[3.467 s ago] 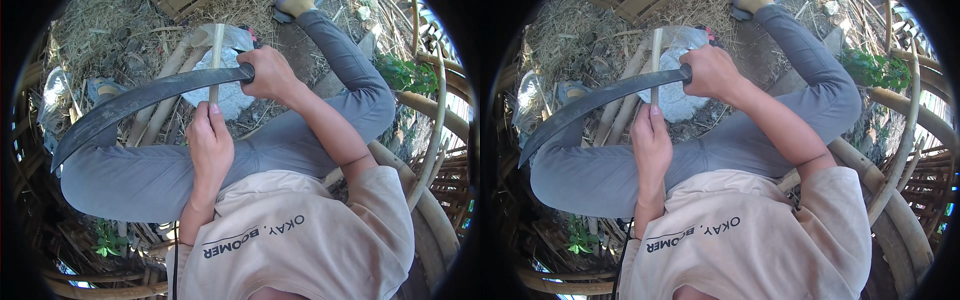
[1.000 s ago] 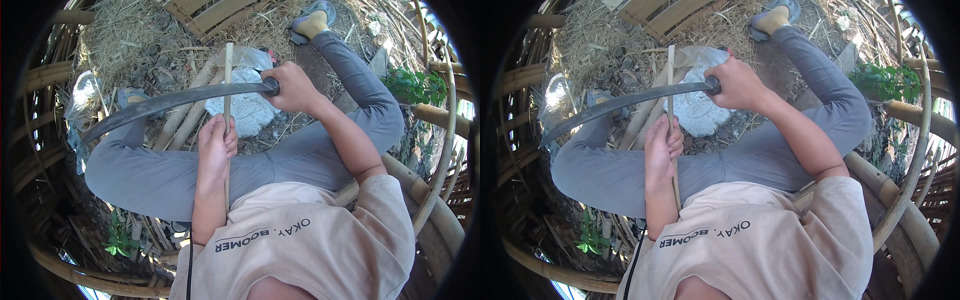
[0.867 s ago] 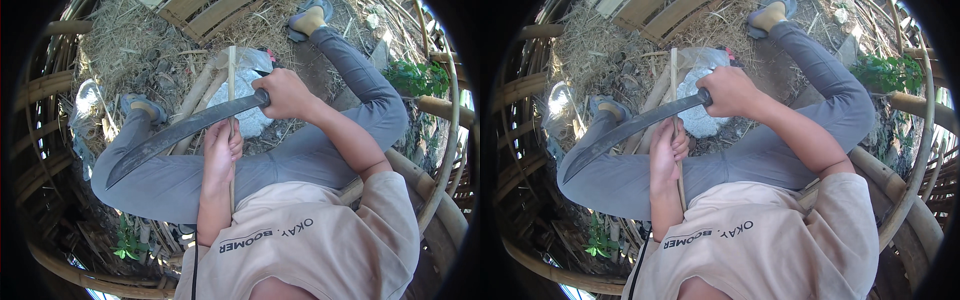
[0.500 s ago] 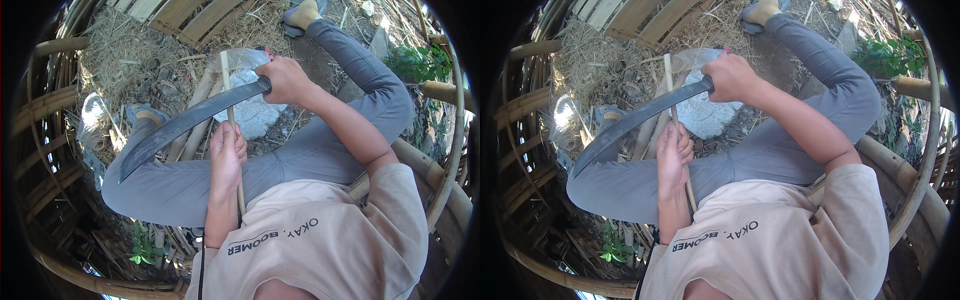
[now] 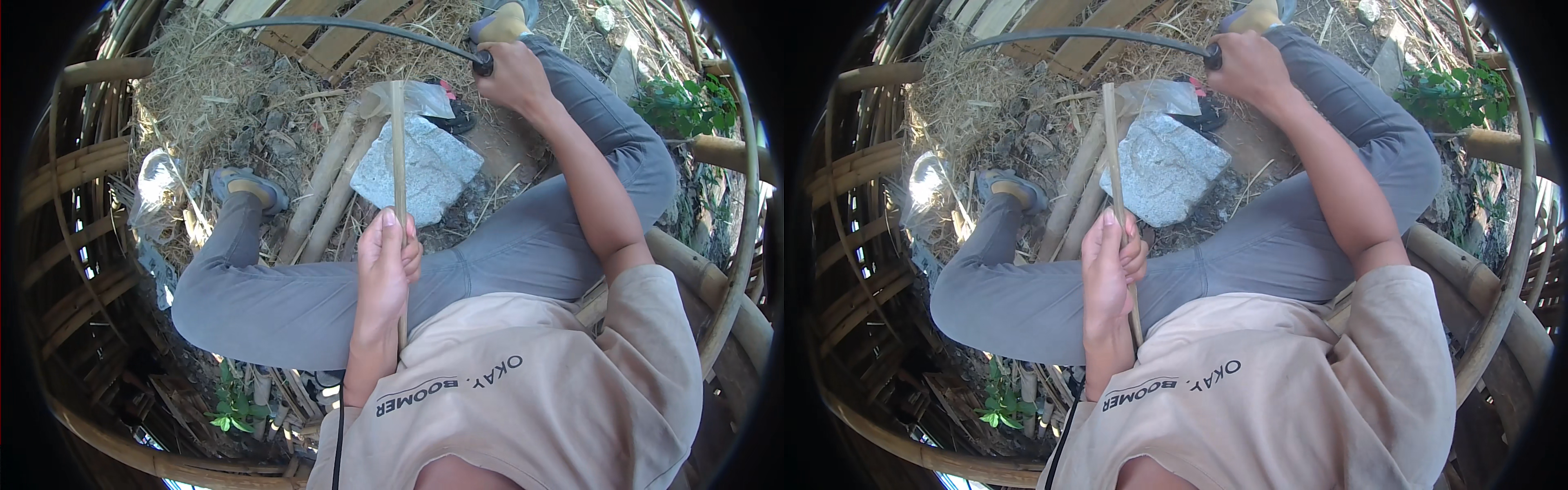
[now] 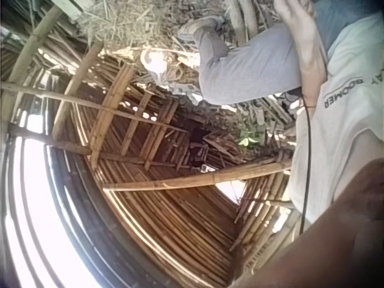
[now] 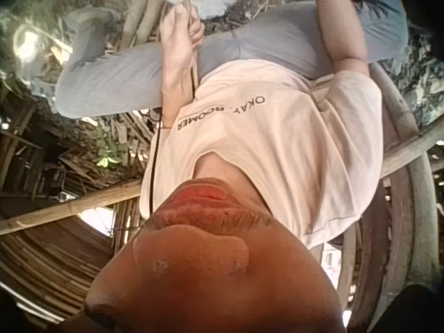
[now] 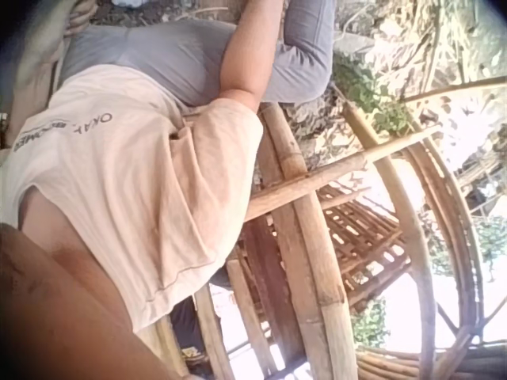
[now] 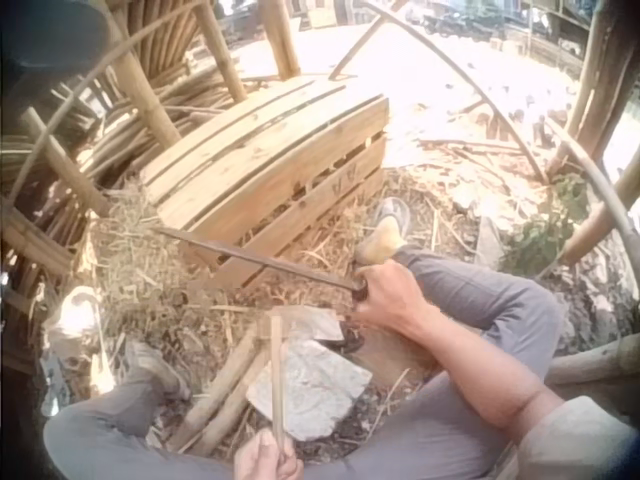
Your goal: The person whittles a bamboo stick with a sickle, sets it aside, and scrapes another bamboo stick with the sickle.
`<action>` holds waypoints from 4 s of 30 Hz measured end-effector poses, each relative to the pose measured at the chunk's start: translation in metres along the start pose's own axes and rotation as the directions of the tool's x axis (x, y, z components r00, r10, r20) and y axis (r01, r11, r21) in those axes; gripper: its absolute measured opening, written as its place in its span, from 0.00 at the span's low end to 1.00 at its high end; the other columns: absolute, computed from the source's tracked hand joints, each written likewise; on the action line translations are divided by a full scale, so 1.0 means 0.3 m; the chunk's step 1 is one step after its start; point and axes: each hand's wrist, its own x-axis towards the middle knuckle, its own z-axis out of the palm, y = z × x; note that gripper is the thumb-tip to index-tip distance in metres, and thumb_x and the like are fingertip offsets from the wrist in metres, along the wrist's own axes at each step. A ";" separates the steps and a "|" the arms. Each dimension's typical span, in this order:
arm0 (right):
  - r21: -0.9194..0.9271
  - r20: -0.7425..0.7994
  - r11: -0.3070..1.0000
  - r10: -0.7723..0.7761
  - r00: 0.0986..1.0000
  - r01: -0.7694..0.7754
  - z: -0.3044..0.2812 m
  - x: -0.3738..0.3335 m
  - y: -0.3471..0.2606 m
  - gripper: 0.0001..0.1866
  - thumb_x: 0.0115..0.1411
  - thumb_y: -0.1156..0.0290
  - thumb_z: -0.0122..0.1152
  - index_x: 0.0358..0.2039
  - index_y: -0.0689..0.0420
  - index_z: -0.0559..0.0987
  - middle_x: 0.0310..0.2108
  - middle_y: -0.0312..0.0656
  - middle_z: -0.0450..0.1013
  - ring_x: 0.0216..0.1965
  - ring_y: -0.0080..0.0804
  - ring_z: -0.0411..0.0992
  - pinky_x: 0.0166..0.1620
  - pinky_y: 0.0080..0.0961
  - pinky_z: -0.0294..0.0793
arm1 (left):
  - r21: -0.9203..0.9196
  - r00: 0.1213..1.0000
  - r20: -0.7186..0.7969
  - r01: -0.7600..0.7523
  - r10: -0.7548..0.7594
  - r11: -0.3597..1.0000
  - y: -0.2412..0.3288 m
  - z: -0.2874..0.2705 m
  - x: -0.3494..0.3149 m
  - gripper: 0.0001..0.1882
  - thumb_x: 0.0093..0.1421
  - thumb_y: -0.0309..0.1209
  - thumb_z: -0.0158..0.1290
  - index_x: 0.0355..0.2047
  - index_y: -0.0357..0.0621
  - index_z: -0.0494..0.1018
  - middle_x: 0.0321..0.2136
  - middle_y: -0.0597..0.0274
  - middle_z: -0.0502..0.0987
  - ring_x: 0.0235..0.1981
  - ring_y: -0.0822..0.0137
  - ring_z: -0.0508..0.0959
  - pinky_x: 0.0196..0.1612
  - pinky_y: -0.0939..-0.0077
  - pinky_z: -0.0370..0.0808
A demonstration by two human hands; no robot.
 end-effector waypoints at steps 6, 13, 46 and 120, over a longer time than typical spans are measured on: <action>0.328 0.057 0.945 -0.006 0.998 -0.013 -0.056 -0.034 0.002 0.14 0.54 0.65 0.67 0.29 0.66 0.81 0.17 0.53 0.71 0.20 0.50 0.71 0.29 0.36 0.71 | -0.060 1.000 -0.025 0.006 -0.008 0.998 0.004 -0.054 0.056 0.16 0.76 0.41 0.37 0.34 0.46 0.67 0.15 0.78 0.57 0.13 0.86 0.53 0.14 0.88 0.49; 0.432 0.290 0.900 -0.200 0.936 0.058 -0.081 -0.099 -0.177 0.08 0.48 0.67 0.67 0.26 0.59 0.82 0.17 0.49 0.74 0.25 0.52 0.75 0.32 0.42 0.74 | -0.073 0.998 -0.057 0.017 -0.021 0.997 0.003 -0.047 0.073 0.15 0.75 0.38 0.38 0.34 0.45 0.67 0.16 0.76 0.59 0.13 0.86 0.55 0.14 0.88 0.51; 0.440 0.471 0.893 -0.322 0.821 0.098 -0.058 -0.208 -0.315 0.07 0.39 0.71 0.63 0.21 0.58 0.80 0.18 0.51 0.74 0.26 0.55 0.76 0.34 0.46 0.76 | 0.104 0.970 -0.242 0.012 0.013 0.994 -0.040 -0.018 0.108 0.16 0.75 0.38 0.37 0.33 0.44 0.67 0.16 0.76 0.60 0.14 0.84 0.56 0.15 0.85 0.51; 0.025 0.397 0.989 -0.143 0.907 0.145 0.022 -0.060 -0.173 0.13 0.35 0.69 0.65 0.25 0.55 0.80 0.22 0.48 0.75 0.30 0.52 0.77 0.37 0.45 0.77 | 0.341 0.954 -0.197 -0.151 0.228 0.928 -0.131 -0.034 0.109 0.13 0.71 0.34 0.48 0.36 0.36 0.72 0.21 0.73 0.65 0.23 0.83 0.61 0.25 0.81 0.57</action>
